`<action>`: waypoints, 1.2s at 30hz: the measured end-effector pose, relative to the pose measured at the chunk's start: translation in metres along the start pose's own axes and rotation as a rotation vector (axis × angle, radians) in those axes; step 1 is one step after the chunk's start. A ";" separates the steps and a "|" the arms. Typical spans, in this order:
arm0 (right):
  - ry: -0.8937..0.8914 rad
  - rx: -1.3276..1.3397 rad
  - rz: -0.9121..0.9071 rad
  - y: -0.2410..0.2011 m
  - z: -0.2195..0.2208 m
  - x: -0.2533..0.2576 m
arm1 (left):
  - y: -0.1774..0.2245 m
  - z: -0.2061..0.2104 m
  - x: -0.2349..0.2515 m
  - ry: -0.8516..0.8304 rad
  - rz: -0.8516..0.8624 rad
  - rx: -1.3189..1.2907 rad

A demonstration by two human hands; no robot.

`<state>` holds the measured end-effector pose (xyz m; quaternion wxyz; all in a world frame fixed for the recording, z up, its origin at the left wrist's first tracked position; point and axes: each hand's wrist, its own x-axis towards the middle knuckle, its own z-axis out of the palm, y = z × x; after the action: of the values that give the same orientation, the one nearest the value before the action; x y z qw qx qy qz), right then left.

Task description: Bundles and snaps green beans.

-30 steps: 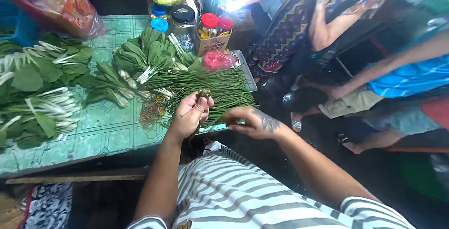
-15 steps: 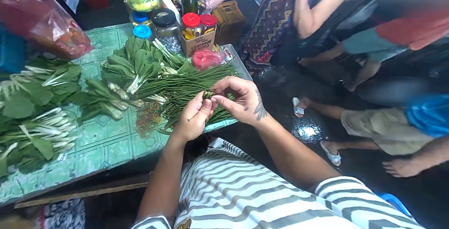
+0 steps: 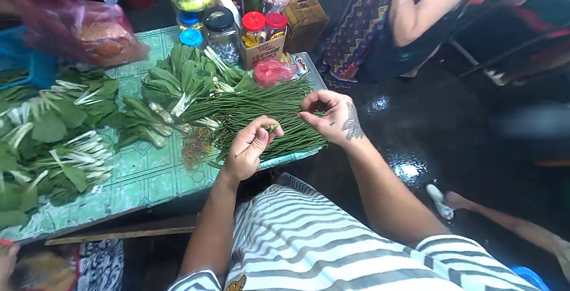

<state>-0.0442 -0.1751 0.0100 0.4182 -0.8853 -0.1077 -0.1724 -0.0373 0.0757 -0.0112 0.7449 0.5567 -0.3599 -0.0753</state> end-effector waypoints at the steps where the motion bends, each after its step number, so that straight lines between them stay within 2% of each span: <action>1: -0.048 -0.037 0.025 0.003 -0.005 0.001 | -0.001 0.000 0.002 0.000 0.007 -0.001; 2: -0.071 -0.059 0.033 0.003 -0.009 0.002 | -0.002 0.001 0.003 0.001 0.014 -0.005; 5: 0.029 -0.095 -0.054 0.001 -0.010 0.003 | -0.006 0.002 0.009 -0.006 0.029 -0.010; 7: 0.036 0.081 -0.081 -0.003 -0.012 0.003 | -0.007 0.003 0.012 -0.010 0.026 0.010; 10: -0.002 0.600 0.011 -0.011 -0.013 0.003 | -0.008 0.003 0.018 -0.006 0.012 0.034; 12: -0.017 0.795 0.075 -0.011 -0.014 0.002 | -0.009 0.001 0.022 0.003 0.005 0.033; 24: -0.106 1.214 0.167 0.010 -0.015 -0.001 | -0.022 -0.001 0.039 0.047 -0.080 -0.022; 26: -0.103 1.155 0.115 0.017 -0.015 0.000 | -0.024 -0.001 0.041 0.045 -0.095 -0.023; 27: -0.071 1.010 0.080 0.023 -0.014 0.000 | -0.025 -0.001 0.042 0.046 -0.098 -0.021; 28: -0.016 0.711 0.040 0.030 -0.014 0.001 | -0.026 0.000 0.044 0.049 -0.099 -0.018; 29: 0.009 0.257 0.018 0.039 -0.015 0.000 | -0.026 0.001 0.045 0.052 -0.102 -0.017; 30: -0.057 -0.150 0.040 0.048 -0.016 -0.002 | -0.026 0.002 0.046 0.059 -0.107 -0.020; 31: -0.177 -0.351 0.122 0.053 -0.016 -0.003 | -0.026 0.002 0.047 0.066 -0.116 -0.020; 33: -0.255 -0.327 0.190 0.062 -0.014 -0.007 | -0.025 0.002 0.049 0.066 -0.134 -0.013; 36: 0.001 0.005 0.072 0.049 -0.009 -0.011 | -0.026 0.004 0.053 0.051 -0.157 -0.026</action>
<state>-0.0396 -0.2136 -0.0235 0.4264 -0.8876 -0.0760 -0.1571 0.0063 0.0361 -0.0103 0.7528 0.5752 -0.2951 -0.1237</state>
